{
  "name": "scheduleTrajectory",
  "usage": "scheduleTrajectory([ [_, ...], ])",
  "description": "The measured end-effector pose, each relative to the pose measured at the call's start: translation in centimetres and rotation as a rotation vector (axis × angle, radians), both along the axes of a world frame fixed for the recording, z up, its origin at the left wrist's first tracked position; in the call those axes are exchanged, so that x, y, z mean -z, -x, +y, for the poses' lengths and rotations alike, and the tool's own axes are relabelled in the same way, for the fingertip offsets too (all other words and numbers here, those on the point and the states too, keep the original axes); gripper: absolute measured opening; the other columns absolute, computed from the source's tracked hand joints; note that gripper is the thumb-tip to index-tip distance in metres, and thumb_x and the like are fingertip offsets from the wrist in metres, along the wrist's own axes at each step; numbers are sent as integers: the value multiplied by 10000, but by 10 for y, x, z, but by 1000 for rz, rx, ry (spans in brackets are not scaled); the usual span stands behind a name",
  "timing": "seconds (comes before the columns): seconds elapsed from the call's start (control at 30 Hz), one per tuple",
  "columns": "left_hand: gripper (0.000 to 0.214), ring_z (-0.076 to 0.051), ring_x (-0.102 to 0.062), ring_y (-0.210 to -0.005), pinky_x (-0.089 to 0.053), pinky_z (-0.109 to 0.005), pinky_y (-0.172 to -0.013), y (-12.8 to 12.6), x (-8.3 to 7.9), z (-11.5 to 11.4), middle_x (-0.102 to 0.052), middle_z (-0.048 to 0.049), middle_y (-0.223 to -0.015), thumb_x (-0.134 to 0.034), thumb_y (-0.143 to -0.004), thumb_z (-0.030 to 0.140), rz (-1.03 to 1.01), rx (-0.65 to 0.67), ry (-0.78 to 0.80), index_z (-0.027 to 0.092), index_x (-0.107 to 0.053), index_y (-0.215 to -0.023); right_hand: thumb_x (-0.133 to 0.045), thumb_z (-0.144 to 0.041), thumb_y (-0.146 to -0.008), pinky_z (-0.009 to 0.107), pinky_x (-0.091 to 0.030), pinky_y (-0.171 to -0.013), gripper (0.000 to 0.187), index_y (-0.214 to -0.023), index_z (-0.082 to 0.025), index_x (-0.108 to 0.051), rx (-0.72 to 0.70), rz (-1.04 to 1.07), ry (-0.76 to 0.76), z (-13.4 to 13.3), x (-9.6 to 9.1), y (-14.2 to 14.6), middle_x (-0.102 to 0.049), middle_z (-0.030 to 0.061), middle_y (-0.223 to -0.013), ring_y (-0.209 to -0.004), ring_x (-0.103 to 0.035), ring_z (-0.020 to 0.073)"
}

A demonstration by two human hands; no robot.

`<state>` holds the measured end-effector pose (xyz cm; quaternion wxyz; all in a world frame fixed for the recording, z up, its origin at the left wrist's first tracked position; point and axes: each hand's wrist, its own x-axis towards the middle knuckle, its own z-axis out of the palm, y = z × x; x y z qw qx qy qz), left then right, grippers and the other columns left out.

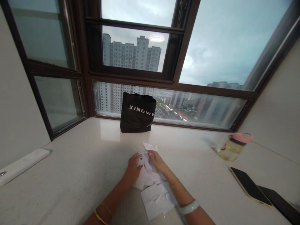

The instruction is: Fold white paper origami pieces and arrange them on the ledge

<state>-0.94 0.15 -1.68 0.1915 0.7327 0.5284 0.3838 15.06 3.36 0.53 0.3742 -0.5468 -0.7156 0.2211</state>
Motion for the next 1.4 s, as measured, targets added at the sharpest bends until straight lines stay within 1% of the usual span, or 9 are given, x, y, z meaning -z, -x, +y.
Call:
scheduleTrajectory([
  [0.1,498,-258,-319,-1232,-262,-435,-1013,22,-7,-23,-370,-80,-1355,-452,-767,383,179,-23,-49,209,-441,-1234,-531,-542,-695,380,-265,-1000,650,-1255,-229,-425,-260,-140,9,-41,-7,-37,-420,85,-1316,-1215,-353,225],
  [0.2,817,-323,-212,-1277,-221,-506,-1009,26,-2,-57,-264,-88,-1410,-489,-636,647,343,152,-14,241,-305,-1320,-689,-565,-479,488,-103,-1033,1025,-1347,-290,-219,-461,-411,100,-76,1,-60,-241,76,-1417,-1299,-143,301],
  [0.33,918,-346,-125,-1297,-106,-617,-984,13,-3,-71,-193,-67,-1434,-494,-578,699,522,297,22,283,-212,-1346,-658,-638,-441,572,-23,-1002,1107,-1362,-271,-165,-280,-579,87,-73,16,-52,-195,97,-1427,-1301,-82,337],
  [0.53,611,-285,-110,-1312,-99,-557,-1016,31,-26,-35,-201,-37,-1436,-456,-743,282,572,-125,50,277,-276,-1327,-431,-613,-723,452,-195,-1024,755,-1335,-195,-288,-16,-388,-57,-8,7,-28,-276,127,-1395,-1283,-220,263],
  [0.7,597,-330,-139,-1298,-189,-550,-985,41,-10,-20,-244,-107,-1415,-403,-767,381,422,-312,211,193,-294,-1323,-332,-559,-808,466,-177,-1018,663,-1328,-150,-297,209,-412,118,16,0,-13,-278,149,-1390,-1294,-176,276],
  [0.87,509,-300,-320,-1238,-178,-526,-1006,4,6,-1,-458,-147,-1278,-403,-779,330,144,-295,211,142,-395,-1252,-328,-496,-844,497,-214,-976,488,-1175,-179,-498,156,-194,206,8,14,38,-444,162,-1280,-1238,-305,286],
  [1.07,420,-164,-463,-1137,-347,-331,-970,-27,-37,29,-490,-106,-1251,-310,-801,219,-527,-82,131,149,-424,-1199,-144,-497,-862,317,-435,-795,596,-965,-124,-598,-37,332,135,9,-13,70,-650,106,-938,-892,-587,189],
  [1.23,482,-204,-416,-1175,-336,-384,-979,11,-62,22,-461,-102,-1269,-409,-741,252,-354,-72,-69,153,-401,-1213,-337,-508,-780,371,-404,-873,504,-1017,-130,-570,125,413,27,1,-40,28,-610,126,-1040,-978,-551,227],
  [1.4,432,-227,-428,-1170,-322,-397,-989,87,-13,-13,-508,-105,-1227,-387,-762,353,20,-273,-22,165,-492,-1137,-426,-550,-737,464,-230,-1019,640,-1243,-159,-419,252,-67,-104,-66,15,-53,-365,144,-1338,-1251,-285,288],
])
